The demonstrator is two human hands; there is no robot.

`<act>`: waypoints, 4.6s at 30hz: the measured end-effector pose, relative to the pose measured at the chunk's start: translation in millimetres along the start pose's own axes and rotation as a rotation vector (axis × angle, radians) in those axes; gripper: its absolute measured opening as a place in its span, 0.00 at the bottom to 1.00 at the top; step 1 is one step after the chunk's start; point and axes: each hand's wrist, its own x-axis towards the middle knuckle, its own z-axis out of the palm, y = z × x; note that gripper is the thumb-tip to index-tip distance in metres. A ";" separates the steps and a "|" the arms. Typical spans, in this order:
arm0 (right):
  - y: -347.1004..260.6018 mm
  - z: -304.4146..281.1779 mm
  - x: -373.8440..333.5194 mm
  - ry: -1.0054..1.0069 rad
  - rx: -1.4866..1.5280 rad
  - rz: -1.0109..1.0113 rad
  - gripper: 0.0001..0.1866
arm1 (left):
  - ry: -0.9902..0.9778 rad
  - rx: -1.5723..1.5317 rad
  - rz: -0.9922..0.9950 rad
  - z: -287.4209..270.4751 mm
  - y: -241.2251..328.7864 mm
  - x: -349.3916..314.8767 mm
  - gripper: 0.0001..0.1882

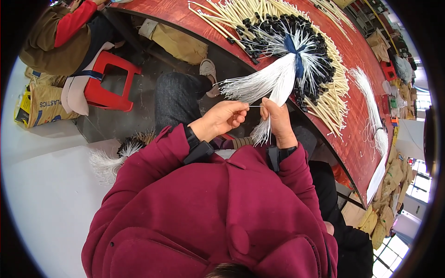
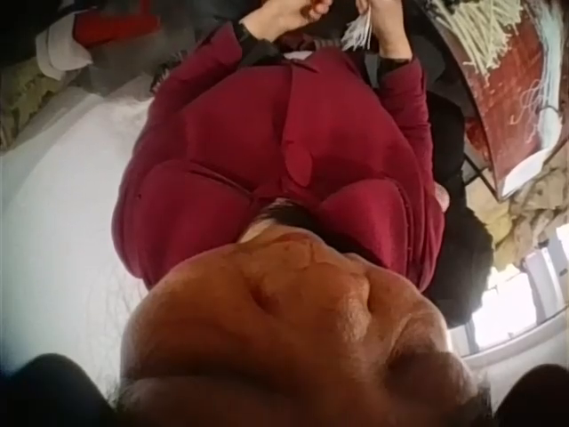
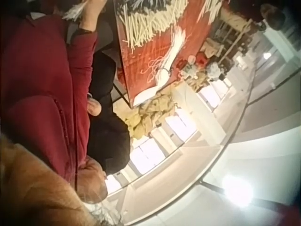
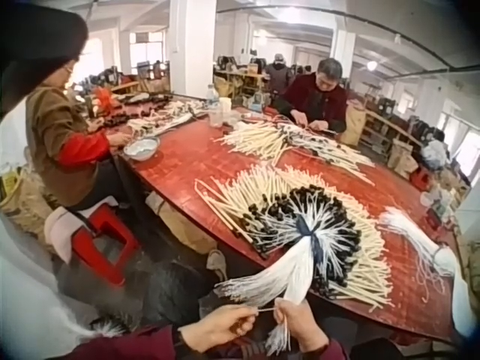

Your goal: The person assembles a decorative object by hand, repeatedly threading a thin string through the ends of white plastic strands and tying knots to secure them. They pull the string tight after each addition, occasionally using their fingers to separate the strands.

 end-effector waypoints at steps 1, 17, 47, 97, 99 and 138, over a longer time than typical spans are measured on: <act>0.7 -1.2 0.4 0.002 0.000 -0.001 0.17 | 0.010 -0.088 -0.037 -0.3 -1.9 -0.7 0.06; 5.5 5.1 -1.6 -0.001 0.063 -0.013 0.10 | 0.493 1.167 1.126 -14.2 4.0 4.7 0.08; 24.7 1.4 5.4 0.145 0.008 -0.052 0.14 | -0.066 0.359 0.553 36.0 4.7 12.1 0.06; 21.6 -6.3 5.9 0.121 -0.107 -0.013 0.15 | 0.050 0.151 0.210 10.7 -1.5 12.0 0.04; 22.8 -7.9 6.6 0.103 -0.100 -0.029 0.15 | 0.063 0.133 0.203 10.2 -1.4 11.0 0.05; 14.6 -4.6 3.0 0.071 -0.006 -0.051 0.11 | -0.027 0.440 0.154 -5.8 -6.9 1.1 0.08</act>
